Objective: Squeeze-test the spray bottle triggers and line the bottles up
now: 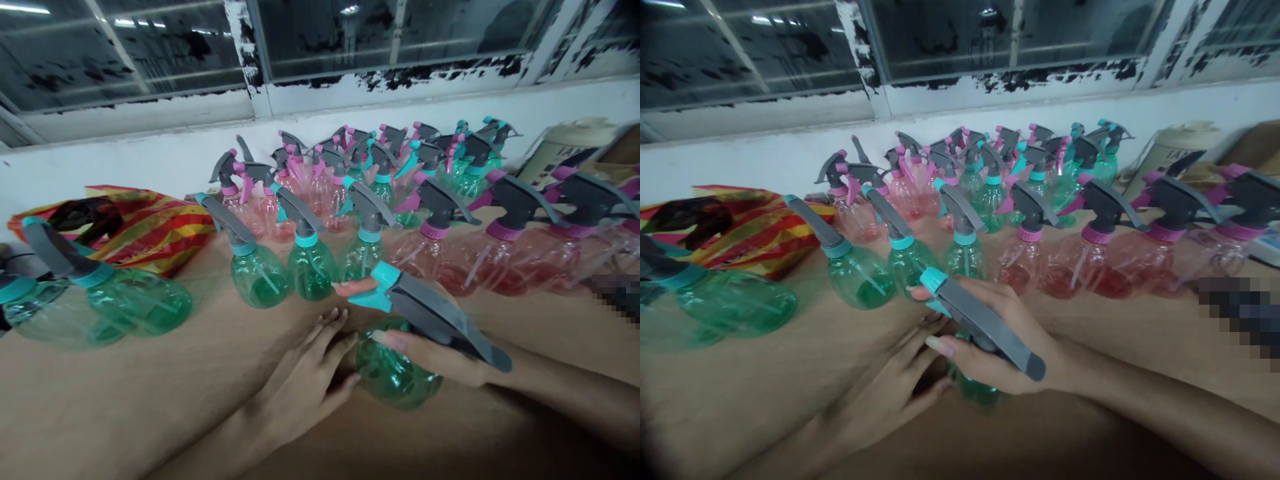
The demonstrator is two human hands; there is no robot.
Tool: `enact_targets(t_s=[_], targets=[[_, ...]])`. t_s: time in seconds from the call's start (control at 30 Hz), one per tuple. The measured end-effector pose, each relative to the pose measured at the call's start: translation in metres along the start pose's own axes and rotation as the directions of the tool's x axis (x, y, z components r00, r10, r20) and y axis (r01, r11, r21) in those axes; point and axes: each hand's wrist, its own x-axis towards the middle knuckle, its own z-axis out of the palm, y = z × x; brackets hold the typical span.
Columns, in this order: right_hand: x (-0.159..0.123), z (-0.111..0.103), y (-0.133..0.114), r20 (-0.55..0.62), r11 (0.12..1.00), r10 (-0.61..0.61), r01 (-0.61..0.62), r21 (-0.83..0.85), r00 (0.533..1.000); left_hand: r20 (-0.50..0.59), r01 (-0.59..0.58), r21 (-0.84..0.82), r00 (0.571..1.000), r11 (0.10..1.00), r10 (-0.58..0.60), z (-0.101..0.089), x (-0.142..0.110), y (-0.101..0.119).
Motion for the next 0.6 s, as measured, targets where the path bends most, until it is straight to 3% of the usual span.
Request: enact_targets(t_s=[0.2, 0.6], targets=[[0.0005, -0.0011, -0.0016, -0.015, 1.0, -0.03, 0.03, -0.006, 0.999, 0.01, 0.001, -0.02, 1.0, 1.0, -0.001, 0.0008, -0.0004, -0.0007], [0.0007, 0.0024, -0.0033, -0.042, 0.998, 0.024, -0.026, -0.053, 0.999, -0.037, 0.025, -0.116, 0.999, 0.993, -0.03, 0.004, 0.0016, -0.0025]])
